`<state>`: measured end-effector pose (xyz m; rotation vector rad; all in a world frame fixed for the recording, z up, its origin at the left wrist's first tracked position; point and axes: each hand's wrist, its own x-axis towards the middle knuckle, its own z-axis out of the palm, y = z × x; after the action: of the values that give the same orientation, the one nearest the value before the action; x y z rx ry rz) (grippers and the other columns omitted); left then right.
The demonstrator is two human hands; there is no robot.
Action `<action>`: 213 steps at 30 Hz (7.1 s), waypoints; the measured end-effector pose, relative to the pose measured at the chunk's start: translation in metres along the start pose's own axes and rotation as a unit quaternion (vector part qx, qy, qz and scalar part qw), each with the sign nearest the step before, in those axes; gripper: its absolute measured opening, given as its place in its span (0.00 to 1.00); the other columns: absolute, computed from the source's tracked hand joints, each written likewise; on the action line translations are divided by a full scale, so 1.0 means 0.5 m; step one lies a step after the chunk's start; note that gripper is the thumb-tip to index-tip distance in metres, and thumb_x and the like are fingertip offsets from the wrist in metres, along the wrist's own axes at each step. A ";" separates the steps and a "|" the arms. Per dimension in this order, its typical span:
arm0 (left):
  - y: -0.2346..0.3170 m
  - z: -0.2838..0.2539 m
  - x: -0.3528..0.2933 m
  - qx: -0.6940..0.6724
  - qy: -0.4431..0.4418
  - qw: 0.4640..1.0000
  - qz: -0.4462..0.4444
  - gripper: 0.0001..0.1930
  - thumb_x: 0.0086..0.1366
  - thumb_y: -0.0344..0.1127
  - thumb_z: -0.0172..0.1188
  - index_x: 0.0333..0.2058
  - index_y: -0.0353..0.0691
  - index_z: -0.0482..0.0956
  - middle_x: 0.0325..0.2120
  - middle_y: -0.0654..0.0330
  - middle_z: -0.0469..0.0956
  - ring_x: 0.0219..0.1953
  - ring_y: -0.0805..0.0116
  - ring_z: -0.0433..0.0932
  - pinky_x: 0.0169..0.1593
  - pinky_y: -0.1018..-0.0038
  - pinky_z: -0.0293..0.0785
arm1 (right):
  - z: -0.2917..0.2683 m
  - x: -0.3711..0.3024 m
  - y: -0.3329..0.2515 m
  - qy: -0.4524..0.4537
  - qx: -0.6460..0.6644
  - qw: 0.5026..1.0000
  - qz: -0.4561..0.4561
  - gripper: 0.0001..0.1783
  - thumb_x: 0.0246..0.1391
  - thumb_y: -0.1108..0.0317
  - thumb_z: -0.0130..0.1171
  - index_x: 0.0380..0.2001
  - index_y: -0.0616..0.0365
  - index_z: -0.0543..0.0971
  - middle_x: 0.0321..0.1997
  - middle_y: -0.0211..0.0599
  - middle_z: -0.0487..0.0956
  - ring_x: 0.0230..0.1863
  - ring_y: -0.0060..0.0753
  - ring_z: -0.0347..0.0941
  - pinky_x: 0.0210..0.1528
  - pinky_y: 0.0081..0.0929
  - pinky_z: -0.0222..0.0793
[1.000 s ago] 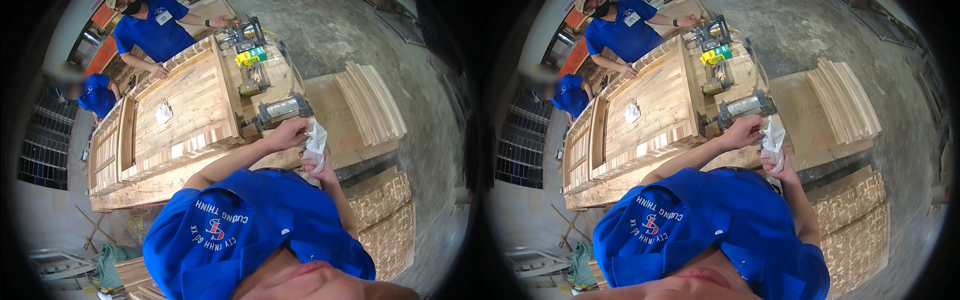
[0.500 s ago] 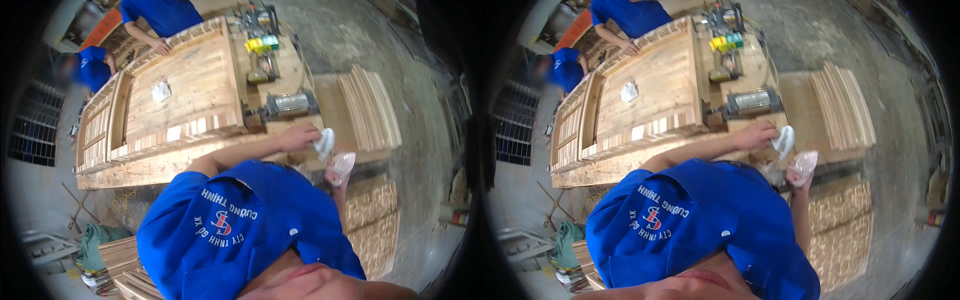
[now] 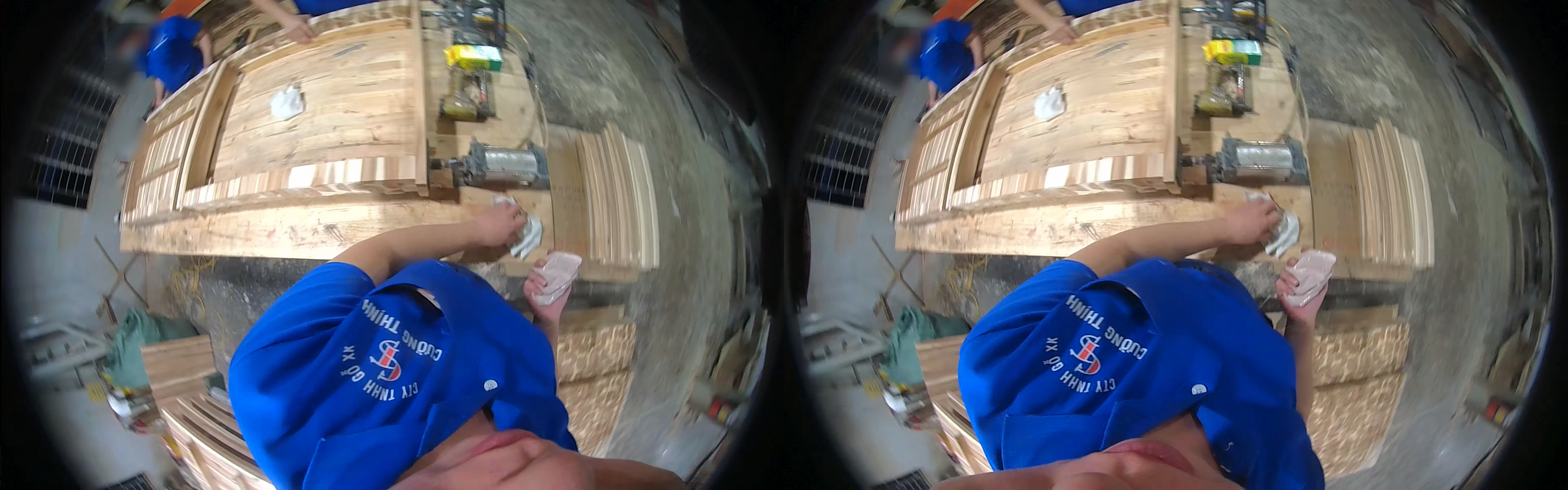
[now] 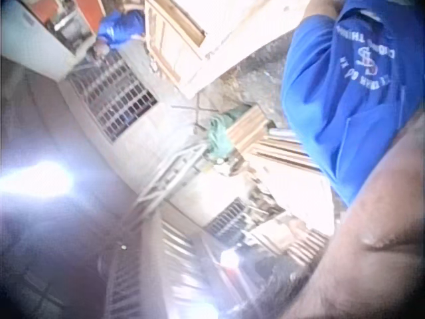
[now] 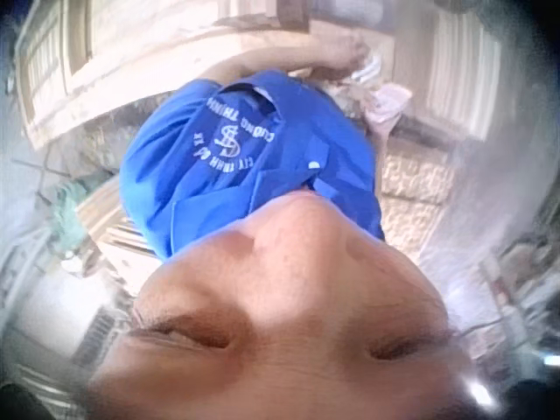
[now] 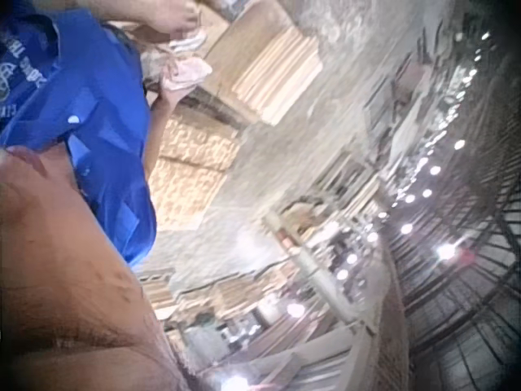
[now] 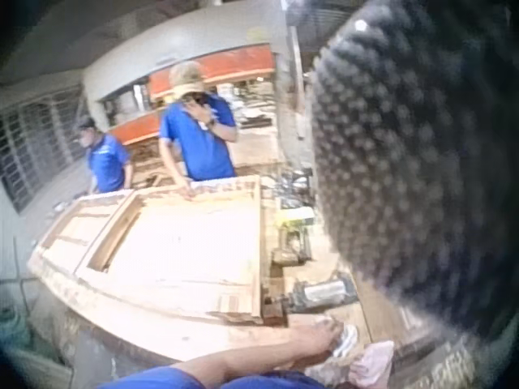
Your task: The person aligns and places wooden slats onto a large panel, then flips the panel and wipes its surface with a white cloth. The person also handles a small wooden frame and continues wiping the panel while other workers are present in the background.
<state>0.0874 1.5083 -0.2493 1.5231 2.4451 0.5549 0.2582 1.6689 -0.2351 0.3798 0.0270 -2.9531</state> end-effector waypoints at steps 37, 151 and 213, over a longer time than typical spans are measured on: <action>-0.373 -0.180 -1.220 0.152 0.479 0.624 -0.598 0.16 0.63 0.42 0.51 0.46 0.42 0.71 0.49 0.55 0.67 0.55 0.54 0.61 0.56 0.58 0.55 | 0.530 0.799 0.725 -0.078 -0.098 0.980 0.157 0.18 0.51 0.55 0.50 0.38 0.56 0.72 0.33 0.36 0.73 0.18 0.21 0.60 0.19 0.18 0.52; -0.105 0.105 -1.059 -0.247 0.316 0.546 -0.736 0.20 0.58 0.51 0.51 0.34 0.37 0.77 0.34 0.47 0.79 0.41 0.50 0.77 0.45 0.62 0.71 | 0.079 0.340 0.619 -0.251 -0.699 0.559 0.368 0.15 0.58 0.63 0.52 0.42 0.62 0.75 0.28 0.29 0.77 0.31 0.18 0.71 0.34 0.18 0.65; 0.445 -0.227 -2.138 0.190 0.299 -0.668 -0.655 0.31 0.59 0.39 0.60 0.58 0.35 0.59 0.52 0.42 0.68 0.54 0.53 0.70 0.56 0.64 0.67 | 0.083 -0.753 2.944 -0.688 -0.087 -0.108 0.713 0.15 0.59 0.56 0.51 0.39 0.56 0.73 0.25 0.25 0.75 0.20 0.11 0.67 0.20 0.10 0.60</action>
<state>0.7036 0.6165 -0.0769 2.4629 0.3966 0.5232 0.8487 0.2751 -0.0952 -1.5380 -0.1372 0.1731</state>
